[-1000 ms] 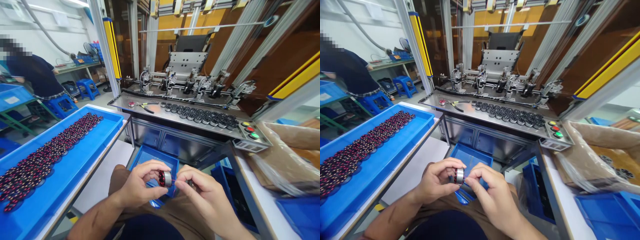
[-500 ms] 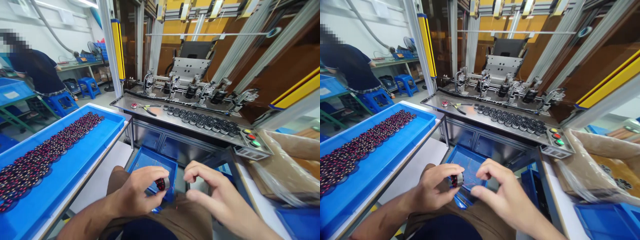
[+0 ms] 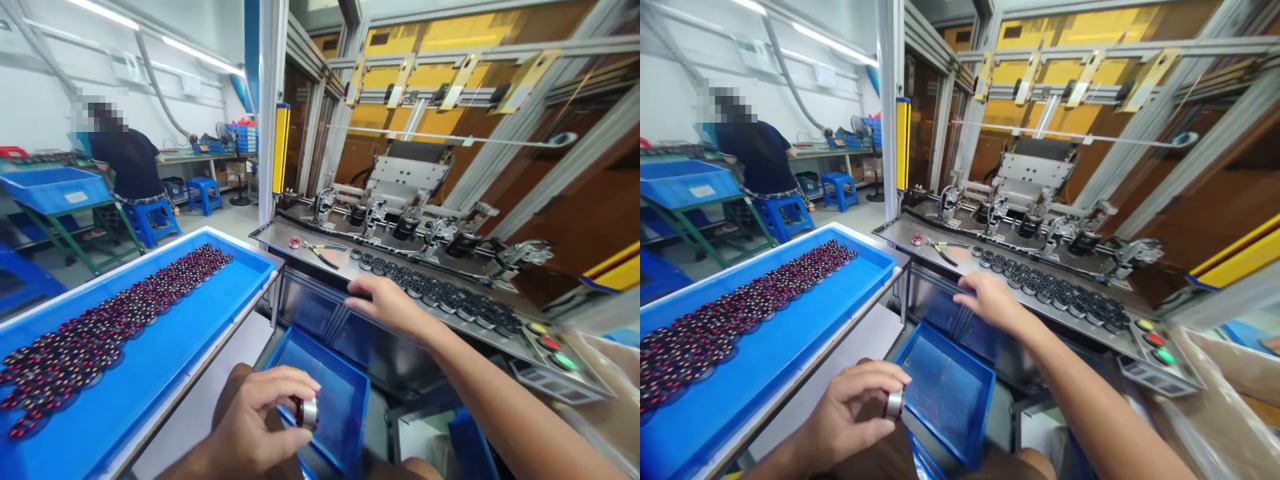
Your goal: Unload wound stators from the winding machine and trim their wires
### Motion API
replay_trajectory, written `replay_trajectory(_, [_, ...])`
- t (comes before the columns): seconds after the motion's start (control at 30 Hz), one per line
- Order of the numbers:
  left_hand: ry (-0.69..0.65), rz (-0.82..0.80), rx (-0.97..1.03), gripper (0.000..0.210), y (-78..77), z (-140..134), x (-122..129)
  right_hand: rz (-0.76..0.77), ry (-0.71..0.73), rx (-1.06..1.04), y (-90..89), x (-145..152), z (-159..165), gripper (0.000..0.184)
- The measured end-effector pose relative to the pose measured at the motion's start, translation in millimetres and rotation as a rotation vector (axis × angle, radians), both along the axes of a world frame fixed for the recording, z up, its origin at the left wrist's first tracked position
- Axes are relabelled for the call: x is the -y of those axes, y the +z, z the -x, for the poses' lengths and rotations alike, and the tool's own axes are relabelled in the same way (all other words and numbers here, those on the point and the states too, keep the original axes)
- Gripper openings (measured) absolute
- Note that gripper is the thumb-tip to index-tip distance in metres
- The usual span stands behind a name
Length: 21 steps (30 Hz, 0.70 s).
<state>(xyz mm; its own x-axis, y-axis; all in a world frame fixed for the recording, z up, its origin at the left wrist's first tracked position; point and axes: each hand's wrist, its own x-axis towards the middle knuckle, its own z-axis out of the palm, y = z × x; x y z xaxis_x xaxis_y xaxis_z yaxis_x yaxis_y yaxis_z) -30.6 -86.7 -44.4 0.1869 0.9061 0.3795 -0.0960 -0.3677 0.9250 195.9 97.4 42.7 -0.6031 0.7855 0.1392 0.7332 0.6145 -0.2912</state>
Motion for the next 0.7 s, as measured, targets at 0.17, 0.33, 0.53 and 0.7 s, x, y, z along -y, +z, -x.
replay_trajectory(0.17, [0.151, 0.316, 0.289, 0.036, -11.5, 3.0, -0.9, -0.17, -0.171, 0.035, -20.2, -106.8, 52.7, 0.036])
replay_trajectory(0.33, [0.28, 0.336, 0.405, 0.034, -5.6, 16.0, 3.7, -0.161, -0.233, 0.155, -44.2, -141.7, 74.3, 0.039])
replay_trajectory(0.53, [0.372, 0.344, 0.446, 0.027, -0.2, 29.2, 1.6, -0.121, -0.223, 0.286, -60.2, -154.1, 63.5, 0.04])
replay_trajectory(0.7, [0.36, 0.37, 0.447, 0.023, 0.9, 20.2, -2.4, -0.124, -0.203, 0.3, -62.2, -152.9, 53.9, 0.034])
